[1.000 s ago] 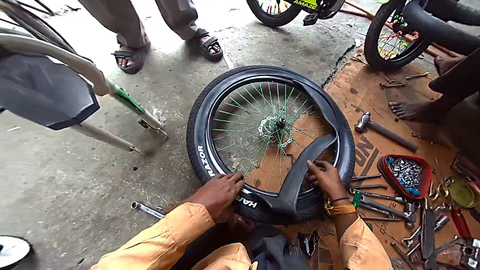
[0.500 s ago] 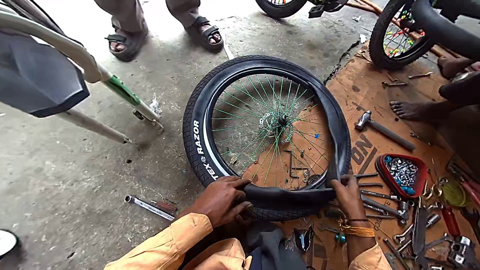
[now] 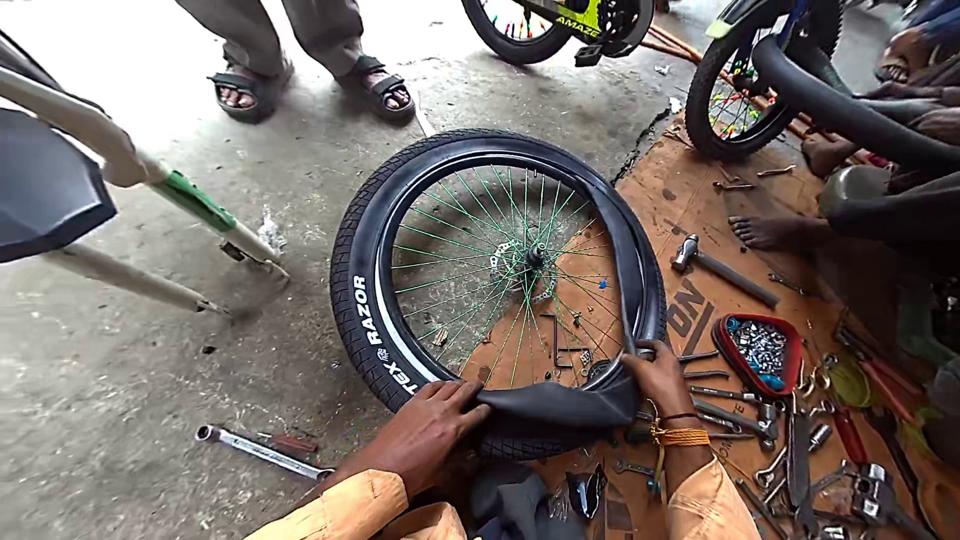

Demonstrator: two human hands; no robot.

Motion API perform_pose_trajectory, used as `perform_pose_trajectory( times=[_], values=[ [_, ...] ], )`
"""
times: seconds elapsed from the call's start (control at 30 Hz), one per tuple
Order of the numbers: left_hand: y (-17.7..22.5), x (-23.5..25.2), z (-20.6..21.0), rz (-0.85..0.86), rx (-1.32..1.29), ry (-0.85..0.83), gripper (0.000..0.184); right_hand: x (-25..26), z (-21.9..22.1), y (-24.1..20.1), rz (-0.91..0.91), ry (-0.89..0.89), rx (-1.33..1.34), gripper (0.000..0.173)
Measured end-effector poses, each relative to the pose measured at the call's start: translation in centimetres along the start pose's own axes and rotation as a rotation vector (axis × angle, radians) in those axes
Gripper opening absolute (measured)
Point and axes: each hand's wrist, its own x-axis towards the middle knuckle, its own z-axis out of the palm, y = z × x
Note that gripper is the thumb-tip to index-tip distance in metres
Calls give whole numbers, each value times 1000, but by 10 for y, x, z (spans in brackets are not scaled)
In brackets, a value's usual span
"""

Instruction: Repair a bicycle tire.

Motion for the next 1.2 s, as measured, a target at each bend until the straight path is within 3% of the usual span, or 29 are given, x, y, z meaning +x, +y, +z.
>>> perform_pose_trajectory(
  times=[0.13, 0.2, 0.33, 0.4, 0.5, 0.6, 0.7, 0.77, 0.83, 0.97, 1.07, 1.2],
  values=[
    [0, 0, 6, -38, 27, -49, 49, -1, -16, -7, -257, 388, -108, 28],
    [2, -1, 7, -49, 21, -86, 56, -10, -9, -10, -427, 459, -159, 26],
    [9, 3, 16, -53, -28, -69, 60, -82, 39, -15, -867, 153, -213, 30],
    [12, 8, 20, -56, -9, -52, 57, -113, 75, -5, -972, 50, -254, 26],
    [18, 12, 24, -78, 23, -64, 48, -122, 104, 10, -898, 104, -319, 32],
    [23, 13, 24, -107, 39, -89, 49, -124, 107, 6, -816, 171, -363, 27],
    [24, 14, 20, -112, 59, -86, 46, -132, 108, 0, -762, 131, -335, 28],
    [28, 15, 20, -123, 45, -121, 55, -134, 109, 1, -741, 75, -301, 28],
    [36, 17, 20, -159, 4, -168, 71, -131, 109, 4, -789, 76, -288, 29],
    [42, 23, 27, -199, 1, -100, 52, -112, 102, 15, -965, 86, -339, 30],
    [47, 23, 26, -211, 35, -59, 48, -102, 96, 26, -1078, 51, -439, 30],
    [44, 25, 22, -182, 55, -69, 41, -102, 96, 31, -1099, -62, -533, 39]
  ],
)
